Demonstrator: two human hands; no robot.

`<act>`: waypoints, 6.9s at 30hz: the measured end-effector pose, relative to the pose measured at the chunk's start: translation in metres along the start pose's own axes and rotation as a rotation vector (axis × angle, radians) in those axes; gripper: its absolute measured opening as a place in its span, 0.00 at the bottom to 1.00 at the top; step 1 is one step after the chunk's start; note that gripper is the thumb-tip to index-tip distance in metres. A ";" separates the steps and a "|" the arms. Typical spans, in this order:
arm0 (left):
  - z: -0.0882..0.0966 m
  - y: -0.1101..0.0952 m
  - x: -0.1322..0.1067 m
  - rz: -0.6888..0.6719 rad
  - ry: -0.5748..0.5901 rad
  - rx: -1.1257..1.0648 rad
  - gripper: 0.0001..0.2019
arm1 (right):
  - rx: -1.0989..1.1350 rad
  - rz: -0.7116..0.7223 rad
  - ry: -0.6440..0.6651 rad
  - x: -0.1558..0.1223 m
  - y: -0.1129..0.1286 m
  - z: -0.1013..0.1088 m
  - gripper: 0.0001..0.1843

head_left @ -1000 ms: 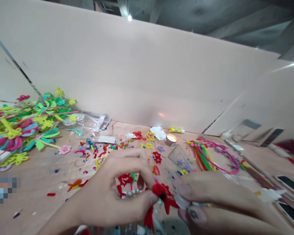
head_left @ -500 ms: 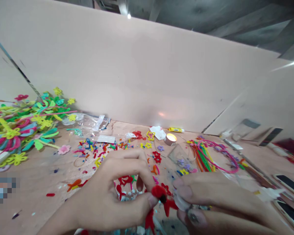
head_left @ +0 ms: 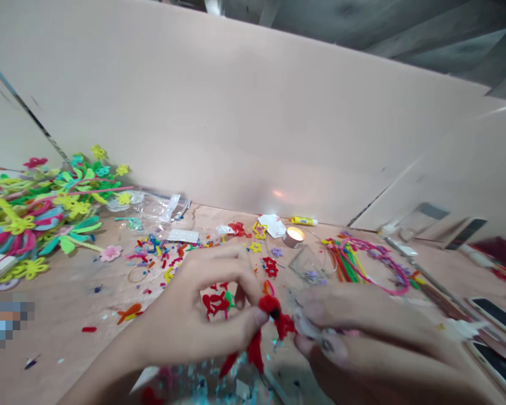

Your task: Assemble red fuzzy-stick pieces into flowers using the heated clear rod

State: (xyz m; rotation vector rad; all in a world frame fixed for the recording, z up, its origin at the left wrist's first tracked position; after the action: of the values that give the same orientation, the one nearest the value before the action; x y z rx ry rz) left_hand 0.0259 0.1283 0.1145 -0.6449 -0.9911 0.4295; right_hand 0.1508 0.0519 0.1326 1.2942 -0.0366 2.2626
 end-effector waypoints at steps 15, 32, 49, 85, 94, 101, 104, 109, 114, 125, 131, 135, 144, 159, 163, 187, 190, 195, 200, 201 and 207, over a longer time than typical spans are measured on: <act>0.006 0.029 -0.001 0.139 -0.116 0.098 0.07 | -0.009 0.123 -0.048 0.008 -0.010 -0.020 0.19; 0.008 0.026 -0.002 0.132 -0.134 0.165 0.07 | -0.022 0.111 -0.122 0.004 -0.017 -0.019 0.21; -0.002 0.041 -0.006 0.245 -0.141 0.000 0.08 | 0.063 0.014 -0.331 -0.002 -0.030 -0.008 0.23; -0.002 0.036 -0.004 0.216 -0.151 0.016 0.09 | 0.043 -0.065 -0.320 -0.001 -0.029 -0.009 0.19; -0.001 0.037 -0.004 0.236 -0.136 -0.016 0.08 | 0.019 -0.080 -0.273 -0.001 -0.032 -0.015 0.18; -0.004 0.037 -0.003 0.221 -0.117 -0.056 0.07 | 0.043 -0.098 -0.262 -0.003 -0.034 -0.016 0.20; -0.004 0.038 -0.003 0.217 -0.115 -0.063 0.06 | 0.043 -0.110 -0.263 -0.004 -0.035 -0.016 0.20; -0.004 0.039 -0.003 0.209 -0.115 -0.089 0.06 | 0.031 -0.095 -0.317 -0.006 -0.033 -0.013 0.22; -0.005 0.039 -0.004 0.189 -0.113 -0.110 0.07 | 0.096 -0.166 -0.323 -0.007 -0.041 -0.013 0.22; -0.006 0.034 -0.004 0.129 -0.129 -0.017 0.08 | 0.130 -0.288 -0.243 -0.011 -0.051 -0.015 0.22; -0.006 0.037 -0.004 0.112 -0.136 0.002 0.07 | 0.102 -0.369 -0.173 -0.012 -0.055 -0.018 0.21; -0.005 0.037 -0.003 0.107 -0.123 0.034 0.08 | 0.185 -0.418 -0.150 -0.012 -0.064 -0.022 0.19; -0.005 0.045 -0.002 0.157 -0.131 0.023 0.07 | 0.080 -0.421 -0.205 -0.014 -0.073 -0.009 0.20; -0.014 0.059 -0.006 0.299 -0.094 -0.138 0.06 | 0.087 -0.301 -0.239 -0.013 -0.055 -0.010 0.25; -0.013 0.056 -0.005 0.288 -0.090 -0.135 0.06 | 0.084 -0.254 -0.211 -0.013 -0.051 -0.015 0.27; -0.011 0.046 -0.002 0.246 -0.093 -0.052 0.07 | 0.049 -0.233 -0.205 -0.010 -0.046 -0.015 0.29; -0.011 0.047 -0.003 0.250 -0.096 -0.052 0.07 | 0.064 -0.218 -0.223 -0.008 -0.042 -0.012 0.30; -0.011 0.048 -0.003 0.254 -0.096 -0.059 0.07 | 0.095 -0.183 -0.242 -0.007 -0.037 -0.011 0.30; -0.012 0.046 -0.002 0.251 -0.092 -0.070 0.07 | 0.045 -0.218 -0.246 -0.011 -0.042 -0.012 0.30; -0.012 0.046 -0.002 0.246 -0.089 -0.073 0.07 | 0.040 -0.215 -0.244 -0.011 -0.042 -0.013 0.30; -0.012 0.044 -0.003 0.228 -0.088 -0.079 0.07 | 0.043 -0.248 -0.230 -0.012 -0.047 -0.015 0.26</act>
State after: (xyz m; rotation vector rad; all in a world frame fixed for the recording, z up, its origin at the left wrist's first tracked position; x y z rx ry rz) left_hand 0.0327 0.1555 0.0781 -0.8202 -1.0256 0.6254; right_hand 0.1652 0.0913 0.1043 1.4879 0.0858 1.9098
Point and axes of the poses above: each hand's wrist, its own x-axis towards the middle knuckle, its own z-axis out of the back of the hand, y = z × x, the point moved 10 cm from there along x, towards the middle knuckle, and after that the axes turned 4 degrees about x, right-handed, at the moved point
